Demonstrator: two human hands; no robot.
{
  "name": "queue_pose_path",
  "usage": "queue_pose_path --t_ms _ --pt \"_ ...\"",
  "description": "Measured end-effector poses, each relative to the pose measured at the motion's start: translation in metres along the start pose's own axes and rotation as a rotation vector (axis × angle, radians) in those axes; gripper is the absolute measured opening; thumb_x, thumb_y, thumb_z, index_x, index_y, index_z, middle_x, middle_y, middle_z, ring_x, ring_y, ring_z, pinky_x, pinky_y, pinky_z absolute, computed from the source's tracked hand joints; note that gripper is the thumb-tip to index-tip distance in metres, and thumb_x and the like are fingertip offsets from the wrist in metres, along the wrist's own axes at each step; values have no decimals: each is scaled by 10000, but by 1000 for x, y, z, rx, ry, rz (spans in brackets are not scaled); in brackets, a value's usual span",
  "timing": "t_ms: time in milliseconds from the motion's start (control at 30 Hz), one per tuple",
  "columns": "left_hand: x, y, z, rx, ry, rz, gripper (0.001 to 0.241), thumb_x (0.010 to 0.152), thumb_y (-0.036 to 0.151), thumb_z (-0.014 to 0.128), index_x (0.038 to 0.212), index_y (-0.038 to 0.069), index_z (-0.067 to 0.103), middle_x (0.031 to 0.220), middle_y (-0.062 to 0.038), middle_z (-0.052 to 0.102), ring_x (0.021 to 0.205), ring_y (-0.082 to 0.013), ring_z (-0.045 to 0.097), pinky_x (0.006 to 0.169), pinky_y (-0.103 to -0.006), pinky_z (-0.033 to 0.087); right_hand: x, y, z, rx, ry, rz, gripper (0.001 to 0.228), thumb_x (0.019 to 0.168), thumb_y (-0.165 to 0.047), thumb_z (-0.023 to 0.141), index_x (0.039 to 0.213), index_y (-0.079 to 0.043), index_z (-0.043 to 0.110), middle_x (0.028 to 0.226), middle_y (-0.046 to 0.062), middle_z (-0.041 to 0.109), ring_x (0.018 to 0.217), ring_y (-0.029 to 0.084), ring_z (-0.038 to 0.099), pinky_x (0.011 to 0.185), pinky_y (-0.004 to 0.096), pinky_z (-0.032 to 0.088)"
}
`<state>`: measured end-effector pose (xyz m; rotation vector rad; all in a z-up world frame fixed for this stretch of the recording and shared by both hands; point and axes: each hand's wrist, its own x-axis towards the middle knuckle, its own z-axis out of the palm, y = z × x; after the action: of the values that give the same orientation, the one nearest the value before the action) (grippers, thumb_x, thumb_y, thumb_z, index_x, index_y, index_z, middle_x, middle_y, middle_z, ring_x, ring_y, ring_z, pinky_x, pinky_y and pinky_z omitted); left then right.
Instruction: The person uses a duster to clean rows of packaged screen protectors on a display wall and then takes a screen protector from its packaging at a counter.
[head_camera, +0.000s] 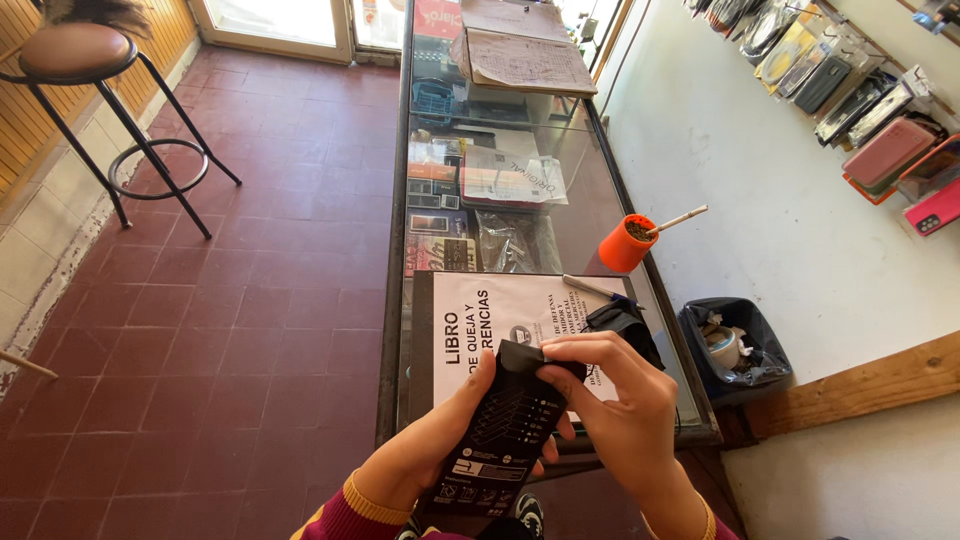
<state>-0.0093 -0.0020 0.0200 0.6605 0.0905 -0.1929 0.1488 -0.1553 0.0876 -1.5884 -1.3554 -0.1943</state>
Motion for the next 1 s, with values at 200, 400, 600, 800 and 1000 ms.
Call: queue_pose_path --t_ms 200,400,600,800,1000 --pt "-3 1 0 82 19 30 1110 1097 909 319 1487 -18 786 1231 -183 863 1053 -225 847 990 -361 685 -1 0 -3 205 -36 264 193 969 -16 963 1144 -74 903 1141 114 937 698 141 789 553 258 707" --pt "-1 0 -4 88 12 61 1085 1095 876 332 1548 -12 759 1401 -179 846 1146 -227 844 1077 -366 673 -1 5 -7 231 -51 381 236 931 -61 1005 1153 -54 928 1075 91 959 831 138 828 667 273 768" --pt "8 -8 -22 118 -26 85 1083 1063 871 414 1655 16 714 1470 -183 832 1118 -198 815 1030 -345 688 -1 12 -9 240 -51 379 273 928 8 1009 1184 -51 933 1057 85 930 991 165 874 887 272 721" --pt "10 -9 -21 115 0 58 1091 1063 886 404 1622 18 757 1312 -176 855 1097 -217 834 1063 -364 694 1 9 -11 105 -69 231 246 943 -30 1000 1161 -110 920 1169 47 958 1109 173 904 1002 294 727" --pt "8 -9 -12 107 -55 182 954 1134 767 474 1650 -12 665 1487 -227 806 1183 -242 820 1073 -383 690 4 4 -19 137 -66 401 208 939 -98 1017 1131 -78 940 1059 46 972 1007 147 886 943 287 715"
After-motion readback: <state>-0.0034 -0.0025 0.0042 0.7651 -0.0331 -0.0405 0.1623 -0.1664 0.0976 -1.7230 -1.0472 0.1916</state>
